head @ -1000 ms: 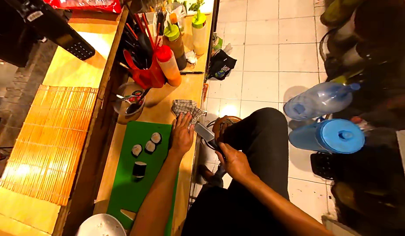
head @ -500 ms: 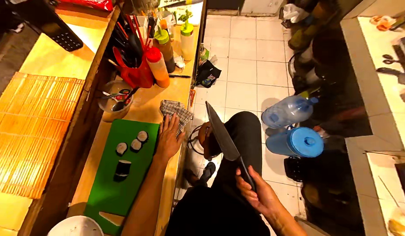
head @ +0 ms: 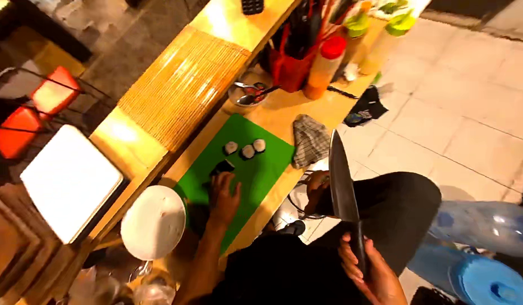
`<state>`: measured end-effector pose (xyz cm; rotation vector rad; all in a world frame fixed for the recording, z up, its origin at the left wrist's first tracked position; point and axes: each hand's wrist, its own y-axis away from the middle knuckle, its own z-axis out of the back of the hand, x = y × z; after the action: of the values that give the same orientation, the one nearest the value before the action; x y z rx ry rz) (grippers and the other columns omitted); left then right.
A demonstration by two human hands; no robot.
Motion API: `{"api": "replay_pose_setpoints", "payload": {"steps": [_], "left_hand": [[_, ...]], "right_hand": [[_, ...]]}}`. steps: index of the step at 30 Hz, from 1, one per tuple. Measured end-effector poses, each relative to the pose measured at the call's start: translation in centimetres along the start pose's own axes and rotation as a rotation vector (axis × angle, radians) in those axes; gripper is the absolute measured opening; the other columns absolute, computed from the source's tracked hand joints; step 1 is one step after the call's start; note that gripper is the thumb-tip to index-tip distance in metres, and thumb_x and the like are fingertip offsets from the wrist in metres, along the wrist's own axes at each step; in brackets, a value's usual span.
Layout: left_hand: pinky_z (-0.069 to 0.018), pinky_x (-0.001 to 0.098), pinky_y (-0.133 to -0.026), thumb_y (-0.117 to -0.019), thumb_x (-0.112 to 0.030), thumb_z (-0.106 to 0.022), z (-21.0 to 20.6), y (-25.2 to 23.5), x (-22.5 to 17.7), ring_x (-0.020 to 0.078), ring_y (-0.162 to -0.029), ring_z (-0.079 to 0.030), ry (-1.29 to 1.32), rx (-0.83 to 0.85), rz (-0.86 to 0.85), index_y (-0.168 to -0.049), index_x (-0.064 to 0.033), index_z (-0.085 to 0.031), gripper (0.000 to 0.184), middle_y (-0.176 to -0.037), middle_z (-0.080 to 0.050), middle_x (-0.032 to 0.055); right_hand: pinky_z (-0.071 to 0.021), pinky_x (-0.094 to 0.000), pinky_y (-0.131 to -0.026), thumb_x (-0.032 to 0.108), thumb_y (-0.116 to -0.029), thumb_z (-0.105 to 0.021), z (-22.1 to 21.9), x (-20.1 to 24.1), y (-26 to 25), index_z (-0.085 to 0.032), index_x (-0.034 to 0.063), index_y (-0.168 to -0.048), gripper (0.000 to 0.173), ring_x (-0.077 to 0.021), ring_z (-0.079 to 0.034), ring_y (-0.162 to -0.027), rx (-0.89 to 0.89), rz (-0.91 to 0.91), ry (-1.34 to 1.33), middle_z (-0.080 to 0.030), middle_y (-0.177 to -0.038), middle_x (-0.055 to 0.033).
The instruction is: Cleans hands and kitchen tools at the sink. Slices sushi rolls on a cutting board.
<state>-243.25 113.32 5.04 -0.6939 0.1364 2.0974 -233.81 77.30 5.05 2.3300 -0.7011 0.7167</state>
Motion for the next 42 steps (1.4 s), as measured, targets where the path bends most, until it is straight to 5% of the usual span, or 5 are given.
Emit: {"api": "replay_pose_setpoints", "payload": {"steps": [3,7,12,22,42], "left_hand": [[-0.0427,0.0613,-0.108,-0.0928,-0.026,-0.075,2.5,-1.5,1.5,0.0455,-0.128,-0.054,-0.063,0.097,0.236,-0.132,0.0032,-0.062,0.051,-0.133,-0.060,0.0266],[-0.0425,0.0644,-0.105,-0.0841,-0.038,-0.084,2.0,-4.9,1.9,0.0461,-0.126,-0.054,-0.182,0.159,0.210,-0.141,-0.0002,-0.056,0.074,-0.132,-0.061,0.0260],[-0.0440,0.0619,-0.104,-0.0846,-0.030,-0.083,0.4,-8.1,2.3,0.0446,-0.120,-0.057,-0.283,0.330,0.148,-0.135,-0.0043,-0.062,0.060,-0.121,-0.066,0.0233],[-0.0570,0.0397,-0.093,-0.0833,0.002,-0.074,0.0,-2.3,7.1,0.0218,-0.110,-0.065,0.750,-0.054,0.202,-0.147,-0.0001,-0.044,0.070,-0.128,-0.063,0.0149],[-0.0401,0.0570,-0.113,-0.0981,-0.018,-0.066,-0.4,0.2,5.4,0.0432,-0.133,-0.051,-0.060,0.152,0.185,-0.145,0.0030,-0.050,0.054,-0.139,-0.056,0.0258]], "right_hand": [[-0.0445,-0.0150,-0.042,0.057,-0.1011,-0.052,-0.5,-0.2,-0.9,-0.064,0.0175,-0.117,0.044,0.0002,-0.050,-0.048,0.016,0.015,0.112,-0.058,-0.071,0.0064],[-0.0421,-0.0139,-0.040,0.053,-0.1027,-0.052,-1.4,-0.3,-1.9,-0.062,0.0161,-0.118,0.042,0.0004,-0.047,-0.046,0.038,0.022,0.199,-0.057,-0.072,0.0055],[-0.0419,-0.0134,-0.040,0.052,-0.1031,-0.052,-2.0,-0.4,-1.9,-0.062,0.0155,-0.118,0.041,0.0010,-0.047,-0.046,0.051,0.039,0.238,-0.057,-0.073,0.0055],[-0.0401,-0.0131,-0.040,0.051,-0.1047,-0.049,-1.5,-1.3,-2.9,-0.062,0.0161,-0.118,0.040,0.0014,-0.045,-0.046,0.047,0.046,0.294,-0.056,-0.071,0.0067],[-0.0491,-0.0295,-0.059,0.033,-0.1101,-0.037,-9.5,-6.6,-11.8,-0.058,0.0051,-0.108,0.035,-0.0109,-0.054,-0.061,0.303,-0.079,1.077,-0.053,-0.073,-0.0014]]}}
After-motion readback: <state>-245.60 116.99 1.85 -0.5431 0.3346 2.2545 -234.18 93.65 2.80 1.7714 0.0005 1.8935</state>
